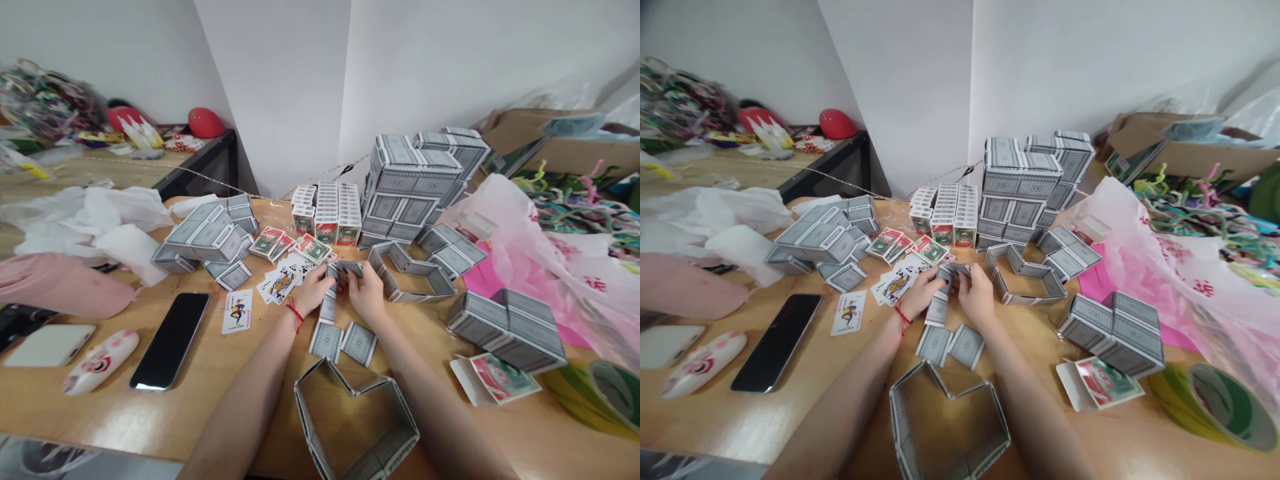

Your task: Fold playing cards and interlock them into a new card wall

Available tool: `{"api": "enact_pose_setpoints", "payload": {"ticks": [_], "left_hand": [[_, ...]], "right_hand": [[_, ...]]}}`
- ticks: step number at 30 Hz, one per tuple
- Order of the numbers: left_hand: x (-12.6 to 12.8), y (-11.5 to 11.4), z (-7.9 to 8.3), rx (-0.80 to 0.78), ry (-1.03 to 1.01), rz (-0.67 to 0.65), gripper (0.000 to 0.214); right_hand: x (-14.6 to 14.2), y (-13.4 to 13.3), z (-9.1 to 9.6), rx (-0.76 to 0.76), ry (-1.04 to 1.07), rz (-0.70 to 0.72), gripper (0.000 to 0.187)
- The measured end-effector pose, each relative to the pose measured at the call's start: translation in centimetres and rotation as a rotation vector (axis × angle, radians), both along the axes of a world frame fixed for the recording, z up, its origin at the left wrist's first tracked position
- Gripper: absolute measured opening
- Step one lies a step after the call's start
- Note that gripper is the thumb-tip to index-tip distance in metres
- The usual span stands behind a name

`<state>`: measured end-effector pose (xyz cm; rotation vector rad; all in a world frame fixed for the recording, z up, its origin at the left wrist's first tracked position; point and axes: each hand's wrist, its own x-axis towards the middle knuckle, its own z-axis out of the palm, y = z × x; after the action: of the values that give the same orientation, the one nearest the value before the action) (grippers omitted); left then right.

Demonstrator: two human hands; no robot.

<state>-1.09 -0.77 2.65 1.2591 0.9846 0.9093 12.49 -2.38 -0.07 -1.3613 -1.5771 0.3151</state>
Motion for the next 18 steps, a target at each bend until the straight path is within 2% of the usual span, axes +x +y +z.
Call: {"api": "enact_pose_setpoints", "payload": {"ticks": [12,18], "left_hand": [[0.01,-0.03,-0.01,-0.002,-0.008,-0.046,0.046],[-0.06,-0.06,-0.21,0.032,0.037,-0.065,0.035]], "right_hand": [[0.14,0.09,-0.09,-0.031,0.002,0.052,0.004],[0.16,0.16,-0.15,-0.009,-0.055,0.062,0.003]]}}
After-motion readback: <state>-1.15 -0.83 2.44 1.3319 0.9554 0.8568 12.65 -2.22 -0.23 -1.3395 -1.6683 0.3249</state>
